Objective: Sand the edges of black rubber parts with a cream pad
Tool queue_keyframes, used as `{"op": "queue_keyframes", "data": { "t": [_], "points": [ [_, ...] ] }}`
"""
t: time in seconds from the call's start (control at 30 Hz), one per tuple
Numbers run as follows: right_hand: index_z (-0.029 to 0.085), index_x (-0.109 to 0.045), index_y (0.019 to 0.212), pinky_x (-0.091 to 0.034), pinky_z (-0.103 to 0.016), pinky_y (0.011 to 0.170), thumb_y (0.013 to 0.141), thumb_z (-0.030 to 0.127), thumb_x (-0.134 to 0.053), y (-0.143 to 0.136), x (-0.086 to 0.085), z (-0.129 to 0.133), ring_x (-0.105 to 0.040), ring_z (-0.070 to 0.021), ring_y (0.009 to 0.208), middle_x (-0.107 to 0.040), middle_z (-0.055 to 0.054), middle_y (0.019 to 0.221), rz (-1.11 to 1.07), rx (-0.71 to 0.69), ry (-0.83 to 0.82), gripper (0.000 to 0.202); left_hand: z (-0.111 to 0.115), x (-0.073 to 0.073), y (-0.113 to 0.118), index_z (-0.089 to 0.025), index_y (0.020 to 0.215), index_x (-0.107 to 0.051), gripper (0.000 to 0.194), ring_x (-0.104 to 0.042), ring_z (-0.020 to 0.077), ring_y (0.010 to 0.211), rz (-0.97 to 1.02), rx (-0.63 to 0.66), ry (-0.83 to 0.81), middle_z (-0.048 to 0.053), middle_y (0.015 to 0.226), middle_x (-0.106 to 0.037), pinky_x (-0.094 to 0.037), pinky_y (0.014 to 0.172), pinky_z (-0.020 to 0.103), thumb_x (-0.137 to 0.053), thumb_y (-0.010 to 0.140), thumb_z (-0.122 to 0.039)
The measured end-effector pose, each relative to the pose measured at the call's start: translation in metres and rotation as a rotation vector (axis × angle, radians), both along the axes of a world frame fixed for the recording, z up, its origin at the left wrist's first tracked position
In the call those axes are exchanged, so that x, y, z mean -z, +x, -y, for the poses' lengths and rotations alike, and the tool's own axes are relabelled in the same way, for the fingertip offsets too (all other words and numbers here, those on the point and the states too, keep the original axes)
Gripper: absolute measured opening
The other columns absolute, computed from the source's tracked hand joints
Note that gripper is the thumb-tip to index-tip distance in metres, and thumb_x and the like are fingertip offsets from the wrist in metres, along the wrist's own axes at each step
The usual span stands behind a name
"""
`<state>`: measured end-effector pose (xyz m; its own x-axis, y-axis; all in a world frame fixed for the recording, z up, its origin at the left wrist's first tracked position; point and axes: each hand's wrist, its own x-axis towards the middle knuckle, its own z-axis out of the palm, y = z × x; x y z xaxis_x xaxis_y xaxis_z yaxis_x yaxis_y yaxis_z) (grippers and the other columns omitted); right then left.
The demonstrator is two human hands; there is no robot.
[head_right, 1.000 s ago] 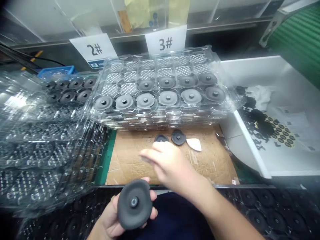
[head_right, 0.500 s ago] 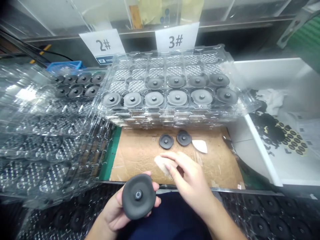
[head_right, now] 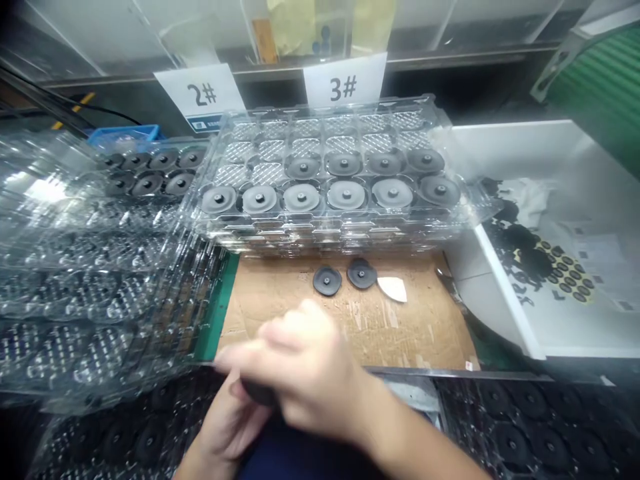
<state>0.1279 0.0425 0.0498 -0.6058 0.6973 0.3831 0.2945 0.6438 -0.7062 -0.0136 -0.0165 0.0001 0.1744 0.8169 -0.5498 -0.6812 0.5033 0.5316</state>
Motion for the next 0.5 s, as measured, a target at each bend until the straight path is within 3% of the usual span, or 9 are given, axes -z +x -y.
{"op": "queue_keyframes", "data": {
  "t": [0.13, 0.23, 0.3, 0.4, 0.5],
  "points": [
    [0.023, -0.062, 0.103, -0.042, -0.028, 0.077, 0.089, 0.022, -0.044, 0.016, 0.044, -0.007, -0.057, -0.0153, 0.088, -0.065, -0.003, 0.096, 0.036, 0.329, -0.416, 0.023, -0.001, -0.005, -0.005, -0.029, 0.107, -0.062, 0.056, -0.062, 0.0246, 0.094, 0.086, -0.093, 0.052, 0.004, 0.112, -0.064, -0.046, 0.089, 0.035, -0.078, 0.053, -0.033],
    [0.022, -0.064, 0.1, -0.046, -0.029, 0.075, 0.087, 0.023, -0.048, 0.018, 0.086, 0.008, -0.06, -0.0162, 0.084, -0.066, -0.003, 0.091, 0.089, 0.309, -0.521, 0.021, 0.0, -0.005, -0.01, -0.028, 0.109, -0.061, 0.057, -0.06, 0.0274, 0.1, 0.138, -0.127, 0.042, 0.007, 0.126, -0.055, -0.047, 0.09, 0.038, -0.076, 0.055, -0.037],
    [0.021, -0.068, 0.093, -0.048, -0.029, 0.068, 0.085, 0.023, -0.051, 0.016, 0.105, 0.021, -0.062, -0.0162, 0.074, -0.067, -0.002, 0.079, 0.106, 0.278, -0.539, 0.019, 0.0, -0.005, -0.012, -0.028, 0.111, -0.06, 0.059, -0.059, 0.0279, 0.103, 0.152, -0.139, 0.022, 0.008, 0.129, -0.053, -0.049, 0.087, 0.036, -0.074, 0.055, -0.04],
    [0.02, -0.068, 0.09, -0.048, -0.029, 0.066, 0.084, 0.023, -0.052, 0.014, 0.101, 0.025, -0.062, -0.0167, 0.071, -0.067, -0.002, 0.075, 0.101, 0.324, -0.549, 0.018, -0.002, -0.005, -0.01, -0.026, 0.112, -0.059, 0.061, -0.058, 0.0282, 0.105, 0.169, -0.143, 0.01, 0.008, 0.128, -0.054, -0.05, 0.085, 0.033, -0.073, 0.055, -0.042],
    [0.021, -0.06, 0.106, -0.047, -0.028, 0.069, 0.088, 0.024, -0.047, 0.01, 0.061, 0.017, -0.06, -0.0162, 0.084, -0.065, -0.004, 0.097, 0.02, 0.479, -0.502, 0.023, -0.003, -0.005, -0.005, -0.026, 0.114, -0.058, 0.062, -0.059, 0.0269, 0.103, 0.152, -0.138, 0.024, 0.007, 0.122, -0.059, -0.049, 0.086, 0.033, -0.073, 0.056, -0.041]
  ]
}}
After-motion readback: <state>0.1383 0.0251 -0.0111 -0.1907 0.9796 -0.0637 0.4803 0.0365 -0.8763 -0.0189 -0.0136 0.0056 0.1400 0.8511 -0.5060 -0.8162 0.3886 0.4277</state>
